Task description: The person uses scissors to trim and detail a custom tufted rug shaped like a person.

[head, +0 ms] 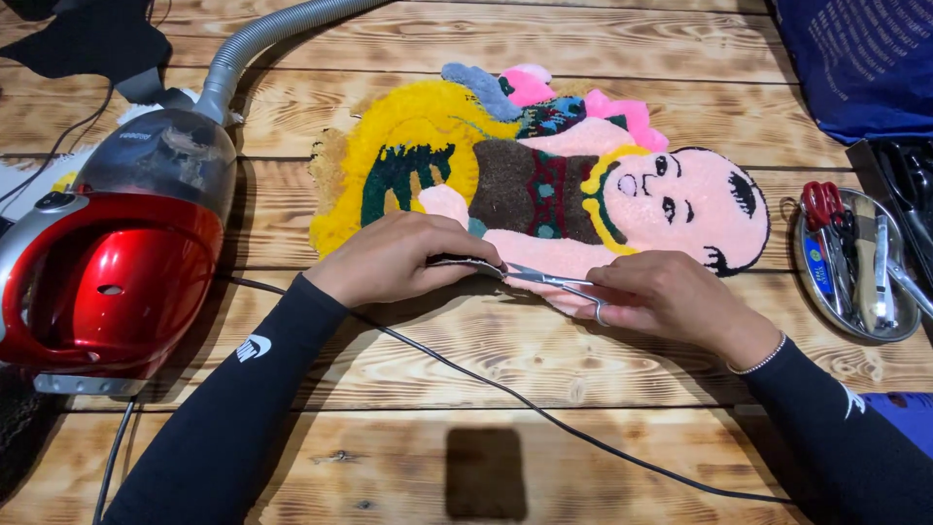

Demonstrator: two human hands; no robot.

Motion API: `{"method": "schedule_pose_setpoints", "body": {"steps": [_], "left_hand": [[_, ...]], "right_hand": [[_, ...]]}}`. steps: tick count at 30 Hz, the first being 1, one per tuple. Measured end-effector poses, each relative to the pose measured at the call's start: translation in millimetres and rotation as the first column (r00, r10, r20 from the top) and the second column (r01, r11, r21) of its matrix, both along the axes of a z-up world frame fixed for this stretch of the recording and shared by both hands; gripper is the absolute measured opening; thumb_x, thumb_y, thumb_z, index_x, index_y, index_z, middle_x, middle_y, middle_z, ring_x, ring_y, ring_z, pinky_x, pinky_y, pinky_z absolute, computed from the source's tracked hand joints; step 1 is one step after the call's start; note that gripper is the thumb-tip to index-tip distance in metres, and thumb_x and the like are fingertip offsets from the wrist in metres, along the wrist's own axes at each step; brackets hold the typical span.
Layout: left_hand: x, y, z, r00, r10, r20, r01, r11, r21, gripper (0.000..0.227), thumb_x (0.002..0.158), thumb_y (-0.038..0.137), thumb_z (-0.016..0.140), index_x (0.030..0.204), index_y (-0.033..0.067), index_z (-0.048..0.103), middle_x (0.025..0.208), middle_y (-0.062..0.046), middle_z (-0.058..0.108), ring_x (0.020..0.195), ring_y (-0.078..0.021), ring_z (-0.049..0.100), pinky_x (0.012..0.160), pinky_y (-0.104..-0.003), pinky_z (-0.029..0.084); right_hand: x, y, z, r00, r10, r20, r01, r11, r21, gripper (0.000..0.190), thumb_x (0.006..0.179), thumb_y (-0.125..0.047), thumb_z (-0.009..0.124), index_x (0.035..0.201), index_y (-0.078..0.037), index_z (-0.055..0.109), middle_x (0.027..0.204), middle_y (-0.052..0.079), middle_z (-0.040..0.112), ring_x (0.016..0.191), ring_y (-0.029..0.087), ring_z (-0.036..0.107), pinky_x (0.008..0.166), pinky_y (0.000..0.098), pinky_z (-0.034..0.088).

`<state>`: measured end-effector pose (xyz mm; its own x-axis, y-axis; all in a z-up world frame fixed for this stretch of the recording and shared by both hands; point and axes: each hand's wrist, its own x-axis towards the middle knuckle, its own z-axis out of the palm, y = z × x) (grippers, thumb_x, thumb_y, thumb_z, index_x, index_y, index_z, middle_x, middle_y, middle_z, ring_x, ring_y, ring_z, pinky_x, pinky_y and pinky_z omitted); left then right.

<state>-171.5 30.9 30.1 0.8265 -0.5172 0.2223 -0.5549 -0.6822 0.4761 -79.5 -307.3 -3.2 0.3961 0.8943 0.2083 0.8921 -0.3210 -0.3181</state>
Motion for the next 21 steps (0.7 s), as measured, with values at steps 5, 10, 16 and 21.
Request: {"method": "schedule_pose_setpoints", "body": {"steps": [5, 10, 16, 21], "left_hand": [[-3.2, -3.1, -1.7, 1.0, 0.019, -0.003, -0.019, 1.0, 0.019, 0.026, 0.09, 0.03, 0.074, 0.115, 0.0252, 0.076, 0.102, -0.004, 0.077, 0.09, -0.0284, 0.072, 0.074, -0.042, 0.055], [-8.7, -2.8, -7.8, 0.999, 0.035, -0.003, -0.036, 0.999, -0.022, 0.031, 0.086, 0.027, 0.077, 0.116, 0.0238, 0.075, 0.102, -0.003, 0.077, 0.09, -0.027, 0.073, 0.073, -0.04, 0.056], [-9.5, -3.6, -7.9, 0.999, 0.05, -0.016, -0.05, 0.999, -0.016, 0.034, 0.084, 0.025, 0.077, 0.118, 0.0241, 0.075, 0.102, -0.004, 0.077, 0.09, -0.0278, 0.072, 0.074, -0.041, 0.056], [-6.9, -2.0, -5.7, 1.0, 0.023, -0.01, -0.023, 0.999, -0.036, 0.031, 0.088, 0.024, 0.075, 0.119, 0.0233, 0.076, 0.102, -0.006, 0.077, 0.09, -0.0292, 0.073, 0.075, -0.041, 0.056]], "right_hand": [[-8.3, 8.4, 0.3, 0.999, 0.033, 0.011, -0.033, 0.999, 0.001, 0.03, 0.08, -0.029, 0.079, 0.1, -0.007, 0.074, 0.077, 0.009, 0.069, 0.071, 0.03, 0.068, 0.062, 0.0428, 0.053], [-12.5, 12.1, -0.6, 0.997, 0.057, 0.055, -0.059, 0.998, 0.018, 0.028, 0.08, -0.029, 0.078, 0.099, -0.008, 0.073, 0.072, 0.007, 0.065, 0.066, 0.029, 0.066, 0.058, 0.0434, 0.051], [-15.8, 11.4, -0.7, 0.992, 0.069, 0.104, -0.074, 0.996, 0.046, 0.025, 0.084, -0.032, 0.077, 0.094, -0.009, 0.073, 0.072, 0.006, 0.065, 0.066, 0.027, 0.065, 0.058, 0.0422, 0.05], [-18.4, 8.5, -4.8, 0.992, 0.068, 0.108, -0.073, 0.997, 0.037, 0.025, 0.084, -0.034, 0.077, 0.093, -0.01, 0.073, 0.069, 0.005, 0.064, 0.065, 0.026, 0.065, 0.057, 0.0421, 0.05]]}}
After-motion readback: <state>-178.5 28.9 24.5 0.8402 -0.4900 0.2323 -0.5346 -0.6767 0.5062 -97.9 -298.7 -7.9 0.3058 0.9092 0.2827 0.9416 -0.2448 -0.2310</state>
